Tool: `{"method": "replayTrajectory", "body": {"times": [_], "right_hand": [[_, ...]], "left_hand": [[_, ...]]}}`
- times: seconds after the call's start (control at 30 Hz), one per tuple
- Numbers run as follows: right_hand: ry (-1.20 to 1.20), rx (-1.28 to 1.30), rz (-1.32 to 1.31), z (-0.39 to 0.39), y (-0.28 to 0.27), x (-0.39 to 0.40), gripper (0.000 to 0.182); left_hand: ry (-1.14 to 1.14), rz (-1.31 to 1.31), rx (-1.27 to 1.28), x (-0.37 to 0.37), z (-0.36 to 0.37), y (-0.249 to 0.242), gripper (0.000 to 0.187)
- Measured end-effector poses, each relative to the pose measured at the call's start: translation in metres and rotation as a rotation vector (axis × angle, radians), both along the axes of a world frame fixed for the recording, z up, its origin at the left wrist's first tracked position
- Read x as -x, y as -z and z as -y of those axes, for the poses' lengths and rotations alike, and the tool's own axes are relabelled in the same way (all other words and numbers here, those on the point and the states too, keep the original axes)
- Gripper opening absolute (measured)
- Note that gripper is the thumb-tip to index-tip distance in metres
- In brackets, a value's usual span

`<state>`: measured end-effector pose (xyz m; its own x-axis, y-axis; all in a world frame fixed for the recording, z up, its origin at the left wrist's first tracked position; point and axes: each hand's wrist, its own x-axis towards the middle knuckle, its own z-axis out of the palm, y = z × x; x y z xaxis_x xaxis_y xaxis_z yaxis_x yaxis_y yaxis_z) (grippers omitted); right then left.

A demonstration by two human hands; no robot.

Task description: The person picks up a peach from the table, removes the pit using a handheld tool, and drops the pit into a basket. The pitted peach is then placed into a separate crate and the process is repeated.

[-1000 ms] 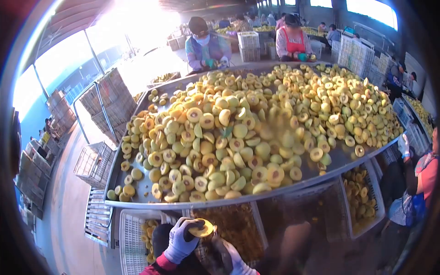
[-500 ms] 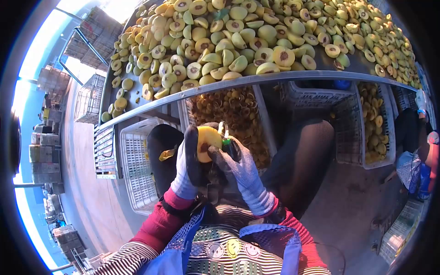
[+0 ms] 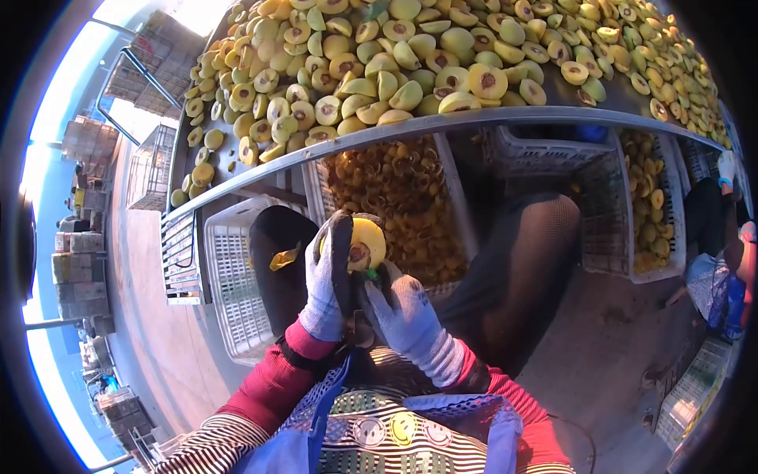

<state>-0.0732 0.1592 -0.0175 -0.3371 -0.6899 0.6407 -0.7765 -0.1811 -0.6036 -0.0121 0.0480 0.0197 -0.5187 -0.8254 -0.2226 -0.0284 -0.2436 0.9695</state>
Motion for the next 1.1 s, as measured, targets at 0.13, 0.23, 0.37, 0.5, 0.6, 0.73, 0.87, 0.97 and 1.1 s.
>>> {"method": "replayTrajectory", "body": {"times": [0.13, 0.23, 0.37, 0.5, 0.6, 0.73, 0.87, 0.97, 1.1], "right_hand": [[-0.333, -0.322, 1.182, -0.005, -0.031, 0.006, 0.025], [-0.775, -0.392, 2.232, -0.008, -0.039, 0.000, 0.041], [-1.394, 0.124, 2.856, -0.003, -0.010, -0.017, 0.044], [-1.615, 0.321, 2.597, 0.010, 0.009, -0.015, 0.044], [-1.151, 0.138, 2.767, 0.008, 0.013, -0.016, 0.043], [-0.850, -0.063, 2.575, 0.012, 0.018, -0.011, 0.041], [-0.407, -0.330, 2.425, 0.023, 0.020, -0.013, 0.040], [-0.327, -0.433, 2.360, 0.026, 0.021, -0.008, 0.034], [-0.161, -0.517, 2.219, 0.019, 0.036, 0.000, 0.034]], "left_hand": [[0.027, 0.046, 0.018, -0.005, 0.000, 0.002, 0.031], [0.198, 0.070, 0.084, -0.012, 0.007, 0.006, 0.037], [0.405, 0.084, -0.278, -0.017, 0.020, 0.019, 0.040], [-0.102, -0.145, -0.312, -0.038, 0.027, 0.039, 0.045], [-0.474, -0.273, -0.114, -0.121, 0.104, 0.024, 0.047], [-0.109, 1.662, 1.023, -0.181, 0.177, -0.008, 0.039], [-0.086, 0.763, 1.152, -0.059, 0.196, -0.027, 0.043], [0.115, 1.210, 1.177, 0.026, 0.233, -0.003, 0.067], [0.279, 1.029, 1.048, 0.056, 0.239, -0.008, 0.053]]}}
